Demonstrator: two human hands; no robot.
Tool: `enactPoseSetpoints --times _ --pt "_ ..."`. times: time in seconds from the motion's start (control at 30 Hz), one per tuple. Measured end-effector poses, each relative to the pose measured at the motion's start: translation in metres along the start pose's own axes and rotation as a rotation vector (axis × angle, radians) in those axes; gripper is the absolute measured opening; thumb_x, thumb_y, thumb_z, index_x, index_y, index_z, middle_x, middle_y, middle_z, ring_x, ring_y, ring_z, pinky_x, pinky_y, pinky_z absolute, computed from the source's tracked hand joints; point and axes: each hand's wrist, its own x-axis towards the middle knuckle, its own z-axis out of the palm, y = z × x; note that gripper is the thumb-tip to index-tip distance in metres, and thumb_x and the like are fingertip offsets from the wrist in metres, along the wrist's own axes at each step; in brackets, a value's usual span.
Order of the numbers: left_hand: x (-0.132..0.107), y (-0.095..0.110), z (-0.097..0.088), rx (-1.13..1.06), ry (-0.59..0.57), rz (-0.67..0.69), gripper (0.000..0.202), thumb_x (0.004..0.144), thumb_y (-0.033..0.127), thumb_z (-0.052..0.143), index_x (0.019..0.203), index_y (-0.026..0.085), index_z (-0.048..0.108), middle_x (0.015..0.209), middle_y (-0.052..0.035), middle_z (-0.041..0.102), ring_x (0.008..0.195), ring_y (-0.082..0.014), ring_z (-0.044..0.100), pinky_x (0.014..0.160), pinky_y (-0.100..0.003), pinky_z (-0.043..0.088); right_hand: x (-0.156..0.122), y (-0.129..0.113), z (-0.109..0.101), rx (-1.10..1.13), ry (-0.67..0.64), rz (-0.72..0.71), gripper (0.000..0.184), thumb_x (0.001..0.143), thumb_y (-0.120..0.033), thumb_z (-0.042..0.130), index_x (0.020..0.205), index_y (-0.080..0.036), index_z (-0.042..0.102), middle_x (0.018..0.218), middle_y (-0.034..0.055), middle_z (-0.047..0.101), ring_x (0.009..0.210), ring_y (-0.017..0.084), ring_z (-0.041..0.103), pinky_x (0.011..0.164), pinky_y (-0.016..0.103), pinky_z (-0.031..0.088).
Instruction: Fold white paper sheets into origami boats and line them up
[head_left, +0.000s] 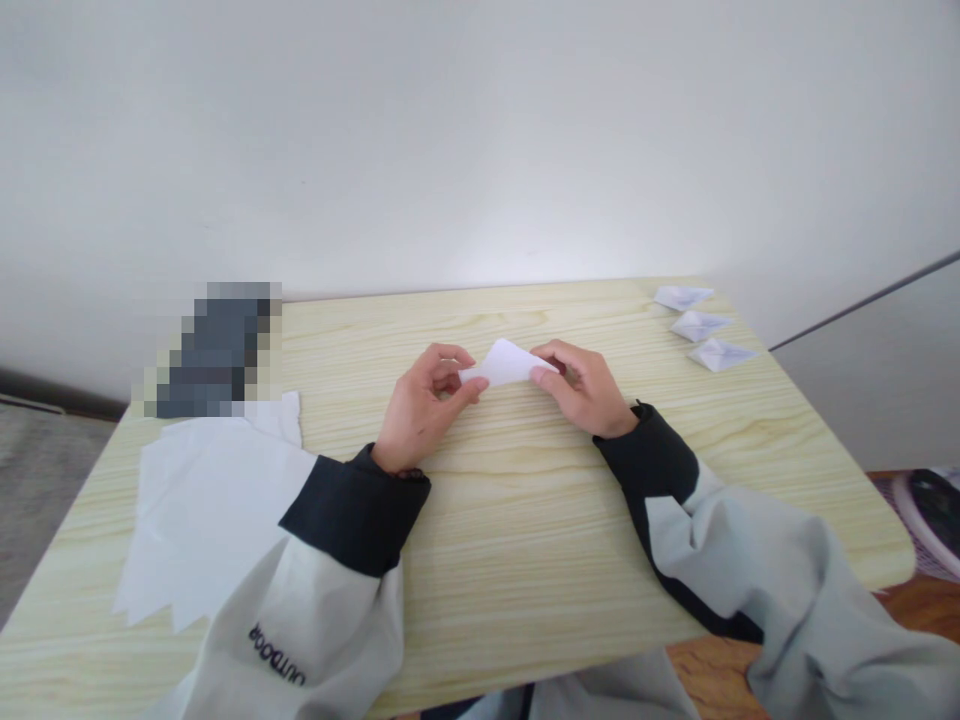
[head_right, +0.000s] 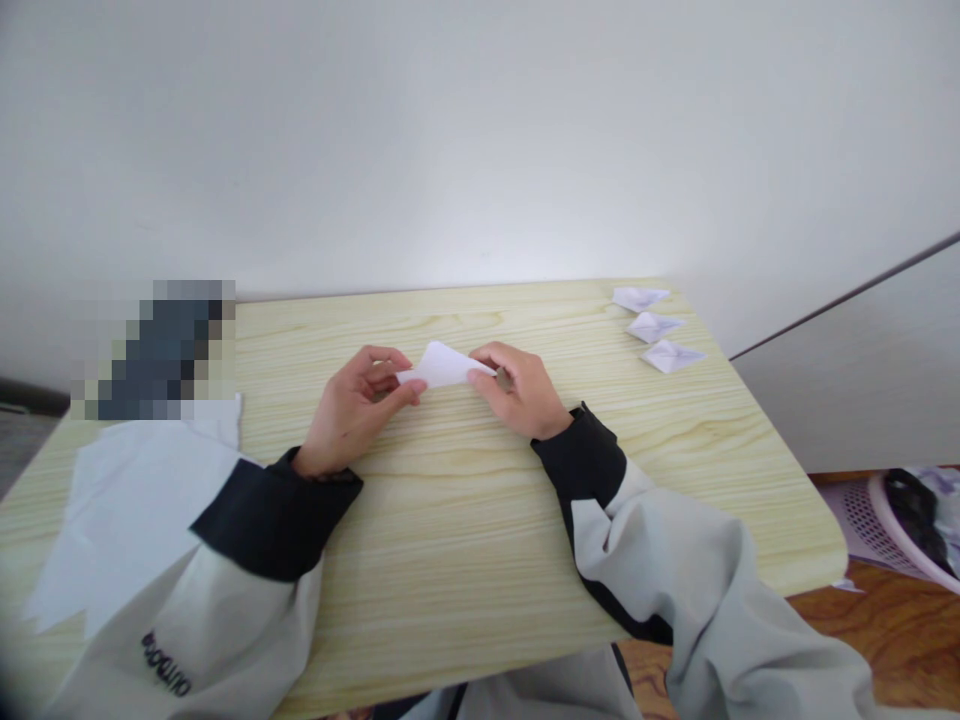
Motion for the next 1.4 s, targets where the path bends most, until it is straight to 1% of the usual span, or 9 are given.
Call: enactPoseSetpoints --times 0.07,0.13,0.3,0.4,0.63,0.9,1.13,1.27,1.4 --pt "0.0 0.0 0.0 0.068 0.011 0.042 0.025 0.075 0.037 0.068 0.089 0.019 0.057 0.068 0.0027 0.06 0.063 -0.0114 0.056 0.062 -0.024 0.044 -0.001 0.0 0.001 0.002 -0.042 -0.015 0.015 0.084 -0.029 0.055 0.089 -0.017 0.062 0.076 0.001 0.063 0.066 0.012 0.053 0.059 0.024 0.039" --pt "0.0 0.0 0.0 0.111 0.011 0.067 0.024 0.075 0.036 0.068 0.088 0.019 0.059 0.069 0.0027 0.059 0.064 -0.011 0.055 0.064 -0.024 0.045 -0.001 0.0 0.002 -0.003 -0.06 -0.013 0.015 0.084 -0.03 0.055 0.089 -0.017 0.061 0.076 0.0004 0.064 0.064 0.012 0.053 0.058 0.024 0.04" --pt "-0.001 0.0 0.002 -0.073 0.048 0.044 0.028 0.074 0.031 0.07 0.09 0.02 0.05 0.078 0.0024 0.063 0.071 -0.0127 0.063 0.069 -0.025 0.05 -0.003 0.004 0.004 0.068 -0.014 0.021 0.012 0.084 -0.028 0.056 0.091 -0.019 0.055 0.079 0.0003 0.065 0.067 0.012 0.057 0.062 0.025 0.043" --pt "-0.001 -0.001 0.003 -0.111 0.053 0.039 0.026 0.074 0.029 0.069 0.087 0.02 0.049 0.075 0.0027 0.063 0.07 -0.0132 0.065 0.069 -0.026 0.051 -0.003 0.006 0.005 0.092 -0.016 -0.021 0.012 0.083 -0.026 0.057 0.091 -0.02 0.052 0.078 -0.0005 0.063 0.067 0.012 0.057 0.063 0.025 0.044" --pt "0.0 -0.002 0.001 0.014 0.015 0.049 0.021 0.076 0.035 0.068 0.083 0.017 0.059 0.079 -0.0015 0.066 0.074 -0.0155 0.064 0.07 -0.027 0.051 -0.002 0.0 0.002 0.052 -0.099 -0.133 0.01 0.081 -0.02 0.057 0.091 -0.02 0.057 0.09 0.0029 0.067 0.072 0.013 0.058 0.067 0.027 0.046" --pt "-0.001 0.003 0.001 0.111 0.018 0.057 0.025 0.082 0.041 0.06 0.087 0.017 0.066 0.082 -0.0035 0.069 0.077 -0.0167 0.064 0.075 -0.028 0.05 -0.002 -0.001 0.002 0.048 -0.07 -0.181 0.004 0.083 -0.019 0.055 0.086 -0.021 0.053 0.093 0.0041 0.069 0.082 0.016 0.062 0.073 0.029 0.047" --pt "-0.002 0.005 0.002 0.116 0.025 0.069 0.023 0.085 0.037 0.056 0.089 0.017 0.065 0.077 -0.0026 0.068 0.073 -0.0155 0.063 0.071 -0.026 0.049 -0.002 -0.002 0.002 0.049 -0.085 -0.22 0.008 0.081 -0.017 0.056 0.088 -0.021 0.054 0.095 0.0051 0.07 0.084 0.016 0.063 0.078 0.031 0.048" --pt "-0.002 0.007 0.002 0.175 0.024 0.108 0.022 0.085 0.037 0.055 0.085 0.017 0.065 0.083 -0.0031 0.069 0.077 -0.0165 0.062 0.074 -0.027 0.049 -0.002 -0.003 0.002 0.048 -0.12 -0.233 0.009 0.083 -0.019 0.056 0.091 -0.021 0.057 0.097 0.0055 0.069 0.085 0.016 0.063 0.079 0.031 0.049" --pt "-0.002 0.008 0.002 0.247 -0.013 0.163 0.021 0.086 0.035 0.054 0.087 0.018 0.066 0.087 -0.0034 0.07 0.08 -0.0163 0.063 0.075 -0.027 0.048 -0.001 -0.003 0.002 0.049 -0.097 -0.232 0.006 0.083 -0.02 0.056 0.089 -0.021 0.057 0.095 0.0055 0.069 0.086 0.016 0.064 0.08 0.032 0.05"
